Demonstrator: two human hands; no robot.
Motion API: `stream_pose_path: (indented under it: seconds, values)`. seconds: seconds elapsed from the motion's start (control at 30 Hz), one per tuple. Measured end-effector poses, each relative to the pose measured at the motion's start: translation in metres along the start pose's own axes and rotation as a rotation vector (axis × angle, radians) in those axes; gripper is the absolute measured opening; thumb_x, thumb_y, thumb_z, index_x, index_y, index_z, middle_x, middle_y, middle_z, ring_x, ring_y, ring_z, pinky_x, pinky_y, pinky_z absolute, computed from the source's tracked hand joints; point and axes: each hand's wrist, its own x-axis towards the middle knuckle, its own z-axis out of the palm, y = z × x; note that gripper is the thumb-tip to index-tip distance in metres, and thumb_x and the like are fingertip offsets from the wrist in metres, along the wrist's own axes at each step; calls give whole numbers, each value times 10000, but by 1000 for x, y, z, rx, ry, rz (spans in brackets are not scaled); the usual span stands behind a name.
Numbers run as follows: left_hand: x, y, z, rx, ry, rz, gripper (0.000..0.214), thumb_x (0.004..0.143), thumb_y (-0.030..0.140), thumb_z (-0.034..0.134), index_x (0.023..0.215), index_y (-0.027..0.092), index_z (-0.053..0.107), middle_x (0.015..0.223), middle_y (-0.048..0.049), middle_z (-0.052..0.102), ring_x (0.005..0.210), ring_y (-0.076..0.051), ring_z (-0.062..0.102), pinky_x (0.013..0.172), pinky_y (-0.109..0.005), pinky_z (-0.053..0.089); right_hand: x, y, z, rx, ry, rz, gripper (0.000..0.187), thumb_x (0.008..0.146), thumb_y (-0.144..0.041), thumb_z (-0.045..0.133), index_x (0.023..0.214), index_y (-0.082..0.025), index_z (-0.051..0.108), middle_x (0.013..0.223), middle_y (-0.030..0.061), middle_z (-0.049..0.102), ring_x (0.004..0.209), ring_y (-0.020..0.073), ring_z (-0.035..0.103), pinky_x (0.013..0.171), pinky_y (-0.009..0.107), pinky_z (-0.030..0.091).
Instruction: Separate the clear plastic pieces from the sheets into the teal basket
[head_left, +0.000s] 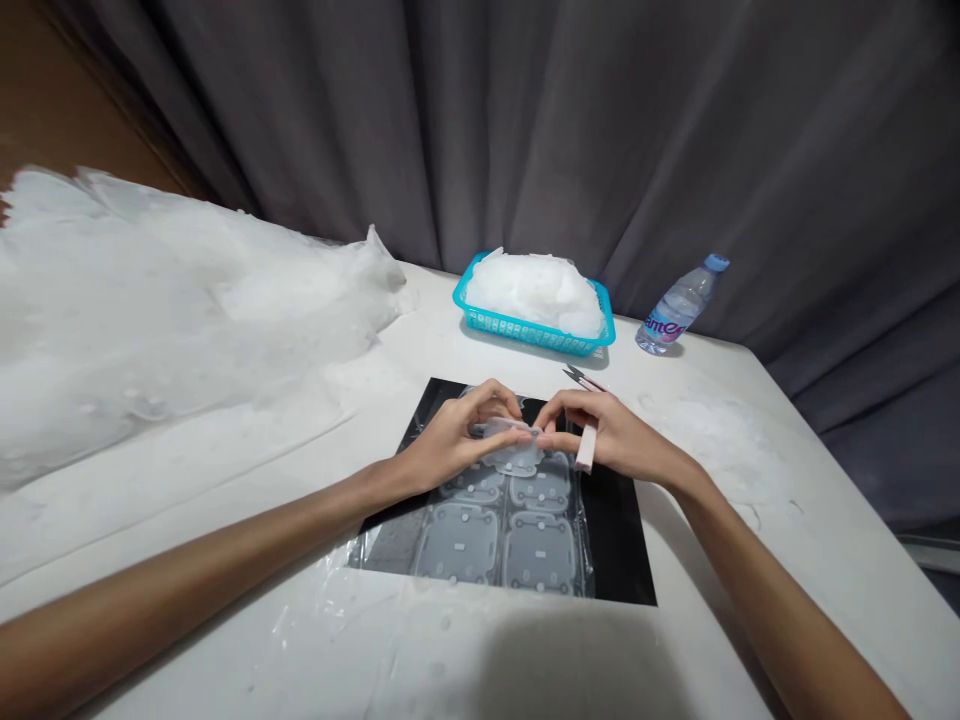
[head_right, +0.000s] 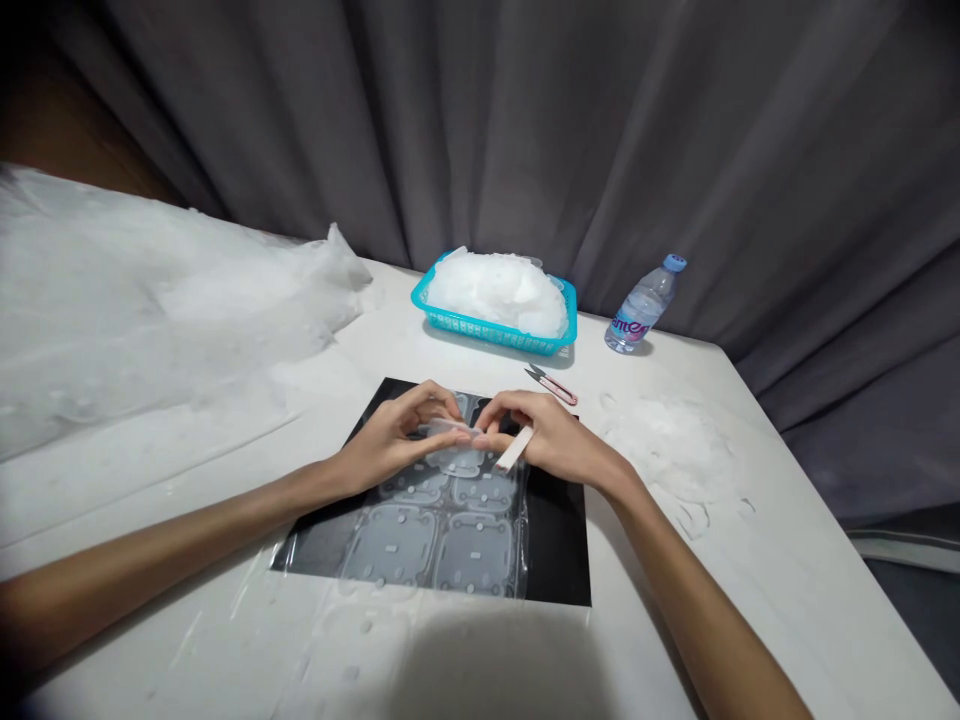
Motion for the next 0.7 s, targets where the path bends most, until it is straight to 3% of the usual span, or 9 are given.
stream_pose_path:
  seconds: [0.27,0.43,0.7]
  values:
    - [-2,2,-1,76,49,33,242,920,334,797,1034,185,643,967,-11,732,924,-154,749,835,-255,580,-4,7,-2,-72,118,-210,109,911,-299,797,858,-207,769,790,7,703,743,159,539,735,324,406]
    - [-3,1,-2,132,67,25,230,918,345,798,1005,188,655,939,-2,728,892,-147,742,764,-232,559,-5,4,-4,-95,131,-274,120,906,-301,808,834,-214,765,817,11,736,750,160,561,750,336,426]
    - [-2,8,-4,170,22,49,132,967,308,732,966,176,724,954,-30,741,894,-156,730,779,-245,552,-8,0,-7,-74,132,-314,127,915,-333,798,857,-220,797,805,31,763,747,174,603,737,355,470]
